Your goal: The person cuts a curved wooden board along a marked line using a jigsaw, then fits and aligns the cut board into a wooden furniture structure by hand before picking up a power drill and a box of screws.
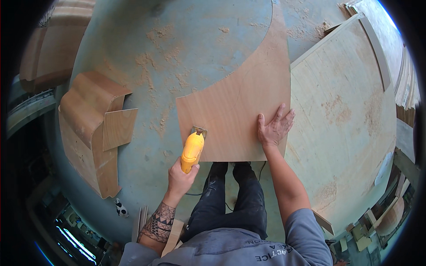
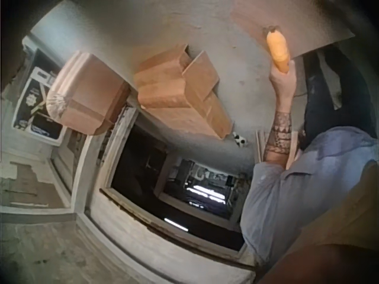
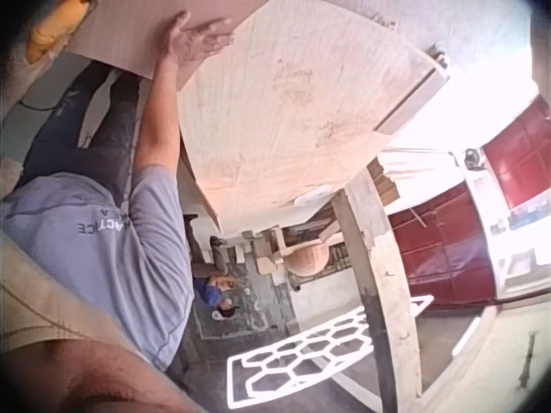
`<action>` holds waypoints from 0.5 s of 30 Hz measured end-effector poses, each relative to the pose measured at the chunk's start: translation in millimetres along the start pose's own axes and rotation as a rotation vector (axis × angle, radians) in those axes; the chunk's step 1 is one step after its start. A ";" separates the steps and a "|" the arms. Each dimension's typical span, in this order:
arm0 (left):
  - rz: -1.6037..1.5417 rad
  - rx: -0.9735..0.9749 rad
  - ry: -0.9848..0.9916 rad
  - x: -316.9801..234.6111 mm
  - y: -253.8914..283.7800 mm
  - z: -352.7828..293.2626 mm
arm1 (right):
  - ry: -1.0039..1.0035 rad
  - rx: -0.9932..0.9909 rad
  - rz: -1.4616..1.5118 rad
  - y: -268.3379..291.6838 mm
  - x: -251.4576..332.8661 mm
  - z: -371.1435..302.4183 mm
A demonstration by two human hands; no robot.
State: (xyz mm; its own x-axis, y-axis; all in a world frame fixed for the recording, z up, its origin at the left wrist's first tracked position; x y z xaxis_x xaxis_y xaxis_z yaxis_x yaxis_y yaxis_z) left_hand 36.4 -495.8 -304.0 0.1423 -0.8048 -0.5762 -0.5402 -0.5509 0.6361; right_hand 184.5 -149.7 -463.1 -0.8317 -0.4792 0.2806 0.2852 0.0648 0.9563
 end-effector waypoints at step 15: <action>0.186 -0.043 -0.043 -19.8 2.0 23.7 | 0.015 -0.016 0.028 1.4 -7.2 2.7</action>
State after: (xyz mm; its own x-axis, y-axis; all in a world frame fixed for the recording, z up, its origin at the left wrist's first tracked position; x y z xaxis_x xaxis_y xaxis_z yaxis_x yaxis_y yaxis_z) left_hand 12.9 -475.8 -303.5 0.0071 -0.8841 -0.4673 -0.5175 -0.4031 0.7548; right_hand 189.6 -143.8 -463.5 -0.8163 -0.4902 0.3056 0.3159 0.0641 0.9466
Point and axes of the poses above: each hand's wrist, its own z-axis towards the middle knuckle, its own y-axis out of the back of the hand, x = y × z, the point moved 9 cm from there along z, towards the middle knuckle, and after that the axes turned 8 degrees about -x, right-handed, at the moved point
